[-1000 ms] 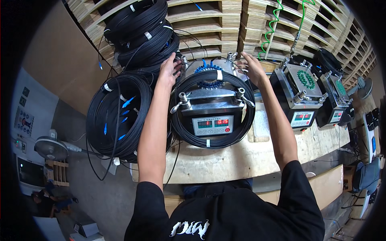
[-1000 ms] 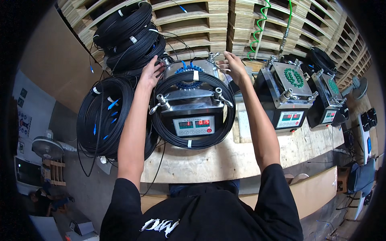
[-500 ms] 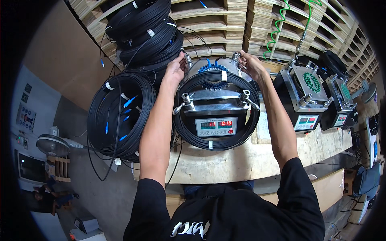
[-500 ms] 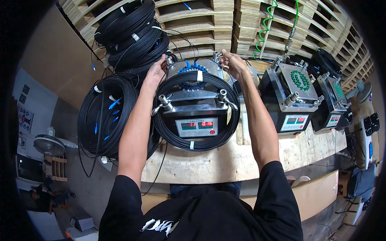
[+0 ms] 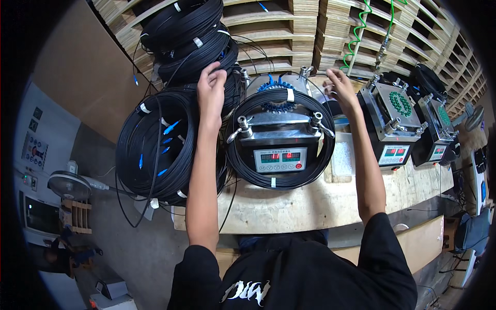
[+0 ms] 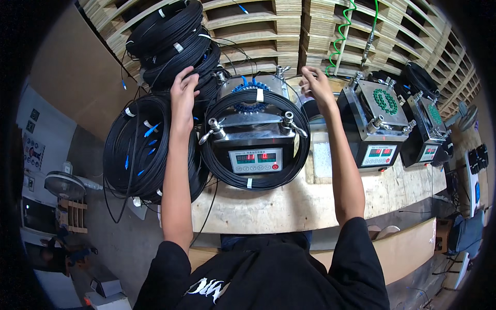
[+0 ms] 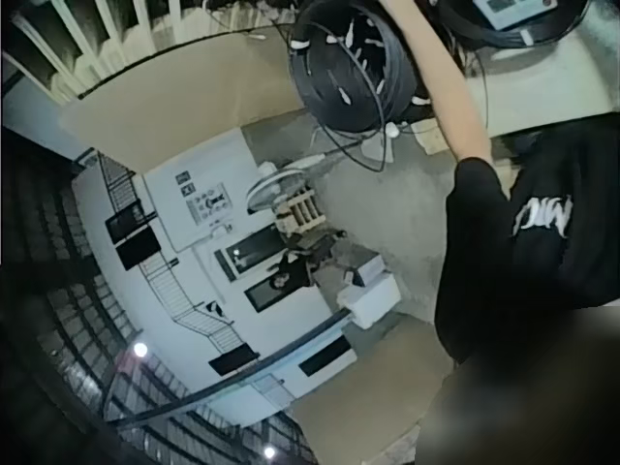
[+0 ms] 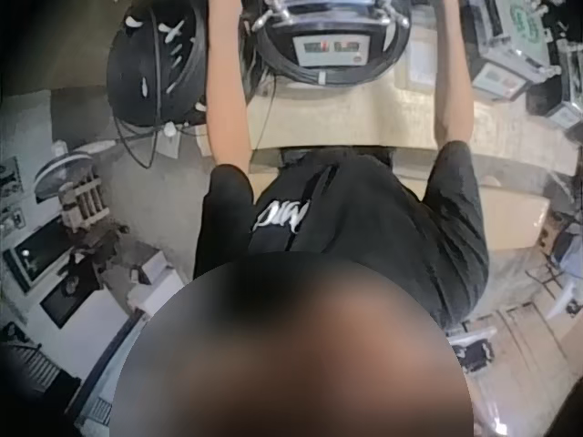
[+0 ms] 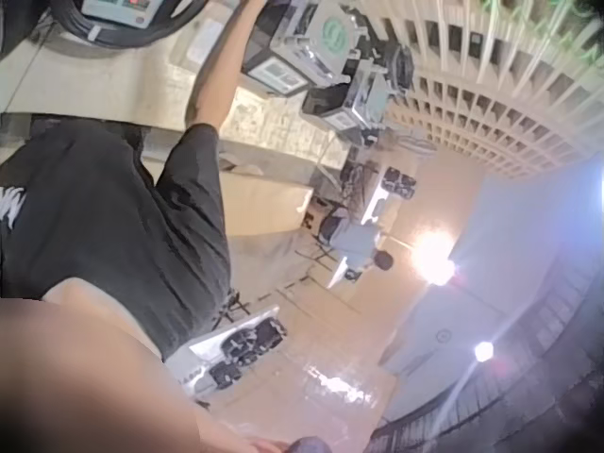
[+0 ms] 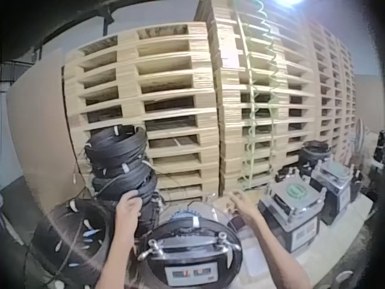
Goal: Using a machine to polish and finish fiber optic cable connectors.
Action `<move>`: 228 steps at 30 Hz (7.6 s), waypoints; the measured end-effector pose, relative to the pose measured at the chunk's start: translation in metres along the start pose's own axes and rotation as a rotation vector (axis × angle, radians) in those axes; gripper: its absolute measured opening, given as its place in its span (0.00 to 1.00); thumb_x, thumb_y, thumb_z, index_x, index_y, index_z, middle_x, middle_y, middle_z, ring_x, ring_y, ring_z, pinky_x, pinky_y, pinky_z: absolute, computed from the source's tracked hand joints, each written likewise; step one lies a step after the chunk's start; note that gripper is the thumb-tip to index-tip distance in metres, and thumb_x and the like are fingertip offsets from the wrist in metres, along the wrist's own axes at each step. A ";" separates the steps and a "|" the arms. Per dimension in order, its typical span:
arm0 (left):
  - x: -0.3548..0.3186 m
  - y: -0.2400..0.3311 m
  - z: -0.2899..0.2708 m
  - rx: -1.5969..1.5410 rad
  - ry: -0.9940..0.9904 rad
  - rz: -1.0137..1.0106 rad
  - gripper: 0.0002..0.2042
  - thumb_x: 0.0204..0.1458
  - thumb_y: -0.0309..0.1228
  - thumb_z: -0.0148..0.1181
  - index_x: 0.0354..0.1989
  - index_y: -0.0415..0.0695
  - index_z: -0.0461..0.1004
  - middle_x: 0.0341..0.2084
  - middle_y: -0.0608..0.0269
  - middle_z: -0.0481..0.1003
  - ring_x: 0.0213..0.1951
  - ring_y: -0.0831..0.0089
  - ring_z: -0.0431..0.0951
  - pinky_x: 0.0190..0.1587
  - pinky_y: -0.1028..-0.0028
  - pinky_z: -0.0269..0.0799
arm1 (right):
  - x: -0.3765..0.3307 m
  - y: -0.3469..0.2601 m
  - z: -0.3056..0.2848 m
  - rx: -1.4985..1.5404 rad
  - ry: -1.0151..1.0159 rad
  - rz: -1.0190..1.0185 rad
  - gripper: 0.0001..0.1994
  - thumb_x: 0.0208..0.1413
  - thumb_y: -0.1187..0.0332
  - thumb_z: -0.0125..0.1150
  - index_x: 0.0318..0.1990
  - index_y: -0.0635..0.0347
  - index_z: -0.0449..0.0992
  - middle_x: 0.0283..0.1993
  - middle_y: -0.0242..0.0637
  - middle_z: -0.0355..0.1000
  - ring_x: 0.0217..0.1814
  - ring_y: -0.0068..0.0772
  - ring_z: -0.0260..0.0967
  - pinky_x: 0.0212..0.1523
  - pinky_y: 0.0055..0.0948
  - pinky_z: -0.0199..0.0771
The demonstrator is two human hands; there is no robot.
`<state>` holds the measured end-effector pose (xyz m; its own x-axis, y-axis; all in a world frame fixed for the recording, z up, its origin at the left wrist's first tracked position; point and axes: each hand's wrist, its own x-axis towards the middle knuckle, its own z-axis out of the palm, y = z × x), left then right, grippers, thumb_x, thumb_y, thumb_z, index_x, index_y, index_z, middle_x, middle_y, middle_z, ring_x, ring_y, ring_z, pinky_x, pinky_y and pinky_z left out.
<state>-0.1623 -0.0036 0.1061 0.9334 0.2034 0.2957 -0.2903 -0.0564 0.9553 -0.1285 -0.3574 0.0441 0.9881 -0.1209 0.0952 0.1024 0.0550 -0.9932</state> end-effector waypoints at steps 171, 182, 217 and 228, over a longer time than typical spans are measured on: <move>0.016 -0.075 0.002 -0.165 -0.112 -0.269 0.41 0.61 0.60 0.50 0.74 0.52 0.43 0.52 0.46 0.72 0.39 0.59 0.80 0.28 0.76 0.68 | -0.041 0.002 0.053 0.008 0.005 -0.120 0.35 0.70 0.40 0.38 0.71 0.59 0.59 0.58 0.56 0.67 0.60 0.44 0.69 0.51 0.33 0.75; 0.013 -0.071 0.005 -0.135 -0.135 -0.269 0.38 0.62 0.61 0.48 0.73 0.51 0.48 0.49 0.47 0.74 0.40 0.61 0.80 0.28 0.76 0.68 | -0.047 -0.006 0.056 0.052 0.045 -0.054 0.31 0.69 0.40 0.40 0.72 0.47 0.60 0.62 0.51 0.68 0.47 0.34 0.74 0.48 0.27 0.73; 0.011 -0.070 0.004 -0.131 -0.006 -0.254 0.41 0.63 0.57 0.49 0.75 0.45 0.40 0.39 0.49 0.76 0.27 0.69 0.79 0.25 0.78 0.68 | -0.044 -0.004 0.060 0.038 -0.010 -0.145 0.32 0.70 0.45 0.45 0.69 0.62 0.61 0.57 0.44 0.68 0.59 0.34 0.70 0.51 0.32 0.77; 0.013 -0.071 0.003 -0.143 -0.137 -0.169 0.42 0.62 0.59 0.50 0.74 0.45 0.42 0.50 0.45 0.76 0.24 0.72 0.78 0.22 0.79 0.66 | -0.046 -0.009 0.061 0.071 0.088 -0.118 0.32 0.69 0.46 0.47 0.69 0.62 0.61 0.54 0.48 0.68 0.53 0.33 0.71 0.46 0.31 0.80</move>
<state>-0.1288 -0.0004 0.0419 0.9883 0.0632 0.1391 -0.1454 0.1081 0.9835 -0.1683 -0.2915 0.0524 0.9550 -0.2169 0.2021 0.2286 0.1045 -0.9679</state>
